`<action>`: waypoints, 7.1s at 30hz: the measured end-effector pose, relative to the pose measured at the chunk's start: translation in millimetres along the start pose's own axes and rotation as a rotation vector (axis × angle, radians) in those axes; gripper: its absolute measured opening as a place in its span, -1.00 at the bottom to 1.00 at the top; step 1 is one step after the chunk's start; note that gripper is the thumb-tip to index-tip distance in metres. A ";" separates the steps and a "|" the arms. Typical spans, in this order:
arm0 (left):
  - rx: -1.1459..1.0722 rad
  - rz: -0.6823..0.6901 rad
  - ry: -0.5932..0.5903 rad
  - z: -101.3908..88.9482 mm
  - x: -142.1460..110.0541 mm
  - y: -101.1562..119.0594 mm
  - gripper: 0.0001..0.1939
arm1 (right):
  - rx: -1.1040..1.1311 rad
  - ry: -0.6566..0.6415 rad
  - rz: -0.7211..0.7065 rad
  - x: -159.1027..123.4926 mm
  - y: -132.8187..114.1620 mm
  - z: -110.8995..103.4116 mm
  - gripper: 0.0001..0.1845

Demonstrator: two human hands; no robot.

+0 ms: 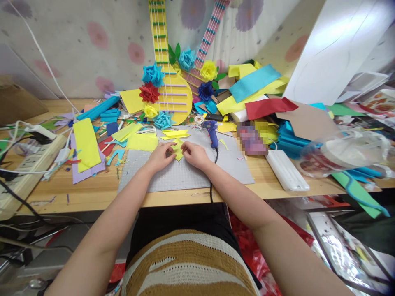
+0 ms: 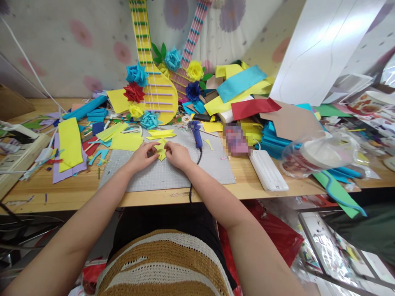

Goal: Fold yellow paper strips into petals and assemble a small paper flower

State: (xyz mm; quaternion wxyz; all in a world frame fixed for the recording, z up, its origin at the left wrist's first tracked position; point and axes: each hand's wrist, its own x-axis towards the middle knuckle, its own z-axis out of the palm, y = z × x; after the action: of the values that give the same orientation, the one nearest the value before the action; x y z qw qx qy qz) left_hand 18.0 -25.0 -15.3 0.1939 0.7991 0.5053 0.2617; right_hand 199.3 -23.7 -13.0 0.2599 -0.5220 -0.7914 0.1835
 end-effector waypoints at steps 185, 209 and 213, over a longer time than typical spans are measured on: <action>-0.499 -0.467 0.130 4.9 47.2 -2.5 -0.86 | -0.055 0.130 -0.051 4.7 15.3 -2.3 -0.78; -0.001 -0.217 0.171 7.4 17.2 0.4 -0.81 | 0.155 0.087 0.179 12.5 16.7 0.9 -0.85; -0.053 -0.309 0.198 10.1 20.7 4.2 -0.81 | 0.154 0.088 0.227 13.2 14.0 1.3 -0.82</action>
State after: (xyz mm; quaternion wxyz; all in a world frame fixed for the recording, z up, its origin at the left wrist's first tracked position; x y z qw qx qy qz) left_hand 34.5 -8.3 -16.3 0.2020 0.6771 0.6314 0.3195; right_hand 204.6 -6.2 -18.9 0.3111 -0.5941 -0.6989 0.2487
